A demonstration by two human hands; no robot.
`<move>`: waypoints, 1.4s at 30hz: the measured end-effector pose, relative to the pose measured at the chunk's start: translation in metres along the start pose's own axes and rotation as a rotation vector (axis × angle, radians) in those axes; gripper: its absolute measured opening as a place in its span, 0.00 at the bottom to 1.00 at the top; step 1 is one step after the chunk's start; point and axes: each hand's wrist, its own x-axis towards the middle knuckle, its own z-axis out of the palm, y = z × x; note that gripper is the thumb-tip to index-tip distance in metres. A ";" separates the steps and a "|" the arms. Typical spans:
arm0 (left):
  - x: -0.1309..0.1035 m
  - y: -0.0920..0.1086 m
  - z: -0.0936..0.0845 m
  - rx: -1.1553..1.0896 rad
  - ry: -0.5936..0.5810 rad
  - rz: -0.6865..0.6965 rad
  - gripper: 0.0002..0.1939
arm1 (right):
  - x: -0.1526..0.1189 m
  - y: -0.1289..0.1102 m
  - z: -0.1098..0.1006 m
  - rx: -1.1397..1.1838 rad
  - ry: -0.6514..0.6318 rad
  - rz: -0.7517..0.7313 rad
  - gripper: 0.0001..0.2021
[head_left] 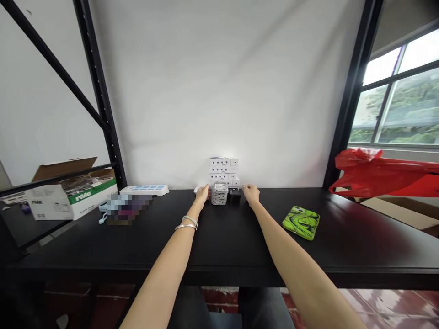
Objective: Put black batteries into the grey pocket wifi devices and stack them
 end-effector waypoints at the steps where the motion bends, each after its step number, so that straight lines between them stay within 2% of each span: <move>1: -0.001 0.001 0.001 0.011 -0.002 0.010 0.15 | -0.001 -0.002 0.000 0.010 0.004 -0.006 0.14; 13: -0.003 -0.003 0.003 0.255 0.005 0.106 0.15 | -0.002 -0.021 0.009 0.111 -0.012 -0.038 0.16; 17: -0.007 0.008 0.000 0.350 0.002 0.185 0.15 | -0.007 -0.033 0.017 0.131 -0.096 -0.052 0.16; 22: -0.017 0.020 -0.014 0.458 -0.063 0.308 0.15 | -0.011 -0.046 0.026 0.154 -0.276 -0.052 0.17; 25: -0.027 0.021 -0.021 0.502 -0.104 0.369 0.15 | -0.015 -0.047 0.020 0.171 -0.329 -0.057 0.17; 32: -0.051 0.021 -0.030 0.514 -0.202 0.541 0.14 | -0.035 -0.030 -0.007 0.208 -0.296 -0.190 0.17; 37: -0.060 0.017 -0.029 0.469 -0.239 0.609 0.14 | -0.041 -0.024 -0.008 0.177 -0.269 -0.298 0.16; 42: -0.066 0.021 -0.029 0.437 -0.285 0.735 0.18 | -0.052 -0.030 -0.011 0.100 -0.249 -0.411 0.15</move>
